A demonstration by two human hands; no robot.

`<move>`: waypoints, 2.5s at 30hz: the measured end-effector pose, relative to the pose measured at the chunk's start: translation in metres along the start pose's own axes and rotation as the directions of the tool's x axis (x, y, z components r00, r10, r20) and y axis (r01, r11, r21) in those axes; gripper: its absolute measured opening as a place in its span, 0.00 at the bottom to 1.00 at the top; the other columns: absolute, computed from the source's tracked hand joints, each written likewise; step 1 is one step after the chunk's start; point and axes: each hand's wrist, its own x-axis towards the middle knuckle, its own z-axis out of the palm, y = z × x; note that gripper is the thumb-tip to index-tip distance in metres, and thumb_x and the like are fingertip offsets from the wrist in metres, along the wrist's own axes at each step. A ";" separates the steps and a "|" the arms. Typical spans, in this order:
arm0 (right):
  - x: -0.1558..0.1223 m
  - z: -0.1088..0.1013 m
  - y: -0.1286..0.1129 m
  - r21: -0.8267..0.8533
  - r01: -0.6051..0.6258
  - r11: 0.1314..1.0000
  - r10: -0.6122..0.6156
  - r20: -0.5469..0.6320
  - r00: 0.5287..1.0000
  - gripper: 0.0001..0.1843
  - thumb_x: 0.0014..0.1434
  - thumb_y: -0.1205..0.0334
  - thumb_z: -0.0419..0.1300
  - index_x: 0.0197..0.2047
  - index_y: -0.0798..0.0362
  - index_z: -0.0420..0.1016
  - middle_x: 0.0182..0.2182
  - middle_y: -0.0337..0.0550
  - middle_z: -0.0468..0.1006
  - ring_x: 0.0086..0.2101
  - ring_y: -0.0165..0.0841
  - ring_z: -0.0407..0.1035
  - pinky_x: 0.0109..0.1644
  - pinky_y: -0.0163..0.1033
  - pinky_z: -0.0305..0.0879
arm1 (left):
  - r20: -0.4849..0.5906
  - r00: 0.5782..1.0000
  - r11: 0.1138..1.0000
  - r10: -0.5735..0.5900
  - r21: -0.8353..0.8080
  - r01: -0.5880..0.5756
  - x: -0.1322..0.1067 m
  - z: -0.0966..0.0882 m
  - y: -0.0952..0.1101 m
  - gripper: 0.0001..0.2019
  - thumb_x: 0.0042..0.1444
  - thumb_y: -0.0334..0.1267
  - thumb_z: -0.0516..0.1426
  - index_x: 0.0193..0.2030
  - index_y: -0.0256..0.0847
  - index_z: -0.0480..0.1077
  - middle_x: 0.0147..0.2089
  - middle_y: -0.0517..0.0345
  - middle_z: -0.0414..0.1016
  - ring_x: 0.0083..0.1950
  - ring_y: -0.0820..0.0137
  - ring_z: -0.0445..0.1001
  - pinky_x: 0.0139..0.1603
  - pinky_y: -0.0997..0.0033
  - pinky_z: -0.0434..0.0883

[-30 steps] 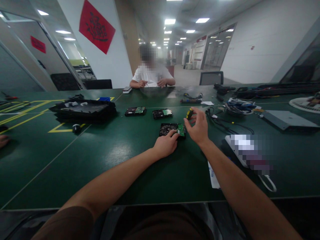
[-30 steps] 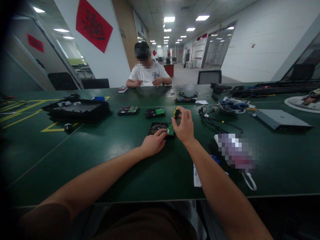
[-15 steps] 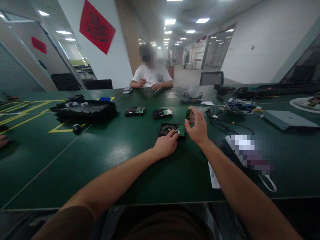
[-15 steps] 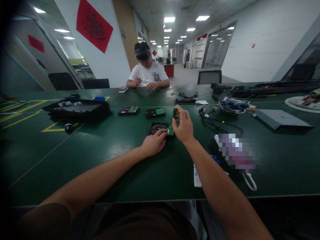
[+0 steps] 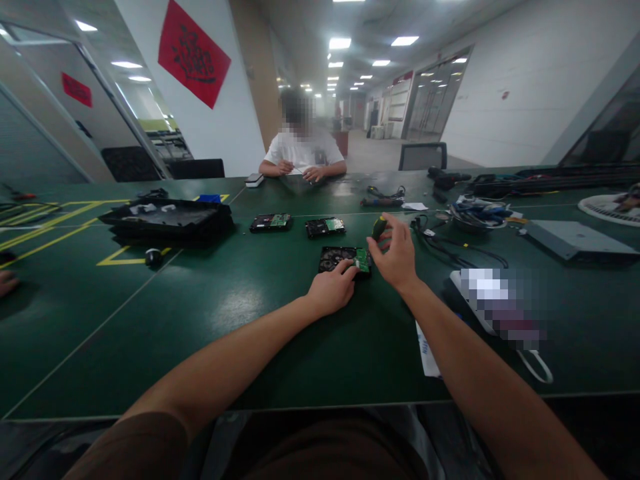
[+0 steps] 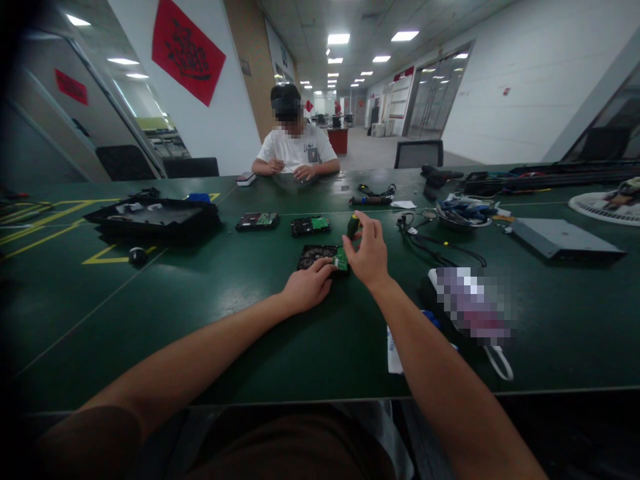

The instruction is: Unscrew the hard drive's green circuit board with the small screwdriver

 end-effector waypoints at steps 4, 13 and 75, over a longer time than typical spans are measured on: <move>0.000 0.001 0.000 0.037 0.013 0.999 -0.014 0.023 1.000 0.37 0.63 0.65 0.58 0.73 0.47 0.54 0.55 0.54 0.67 0.42 0.40 0.74 0.43 0.49 0.81 | -0.002 1.000 1.000 0.010 0.003 -0.010 0.000 0.000 0.000 0.23 0.70 0.42 0.49 0.69 0.47 0.62 0.73 0.48 0.60 0.51 0.60 0.80 0.41 0.62 0.80; 0.000 0.001 0.000 0.032 0.031 0.999 -0.032 0.027 0.999 0.34 0.63 0.65 0.59 0.71 0.47 0.56 0.58 0.54 0.66 0.45 0.42 0.73 0.47 0.53 0.81 | -0.008 1.000 1.000 0.006 0.004 -0.006 0.000 0.002 0.000 0.23 0.70 0.43 0.48 0.70 0.47 0.61 0.74 0.51 0.61 0.53 0.60 0.80 0.44 0.62 0.80; 0.000 0.001 0.001 -0.003 -0.018 1.000 0.018 0.003 1.000 0.38 0.63 0.64 0.59 0.74 0.46 0.54 0.55 0.54 0.69 0.42 0.41 0.73 0.44 0.53 0.81 | 0.016 1.000 1.000 -0.010 0.000 0.010 0.000 -0.001 0.001 0.23 0.70 0.42 0.49 0.70 0.48 0.61 0.74 0.48 0.60 0.54 0.59 0.80 0.46 0.61 0.80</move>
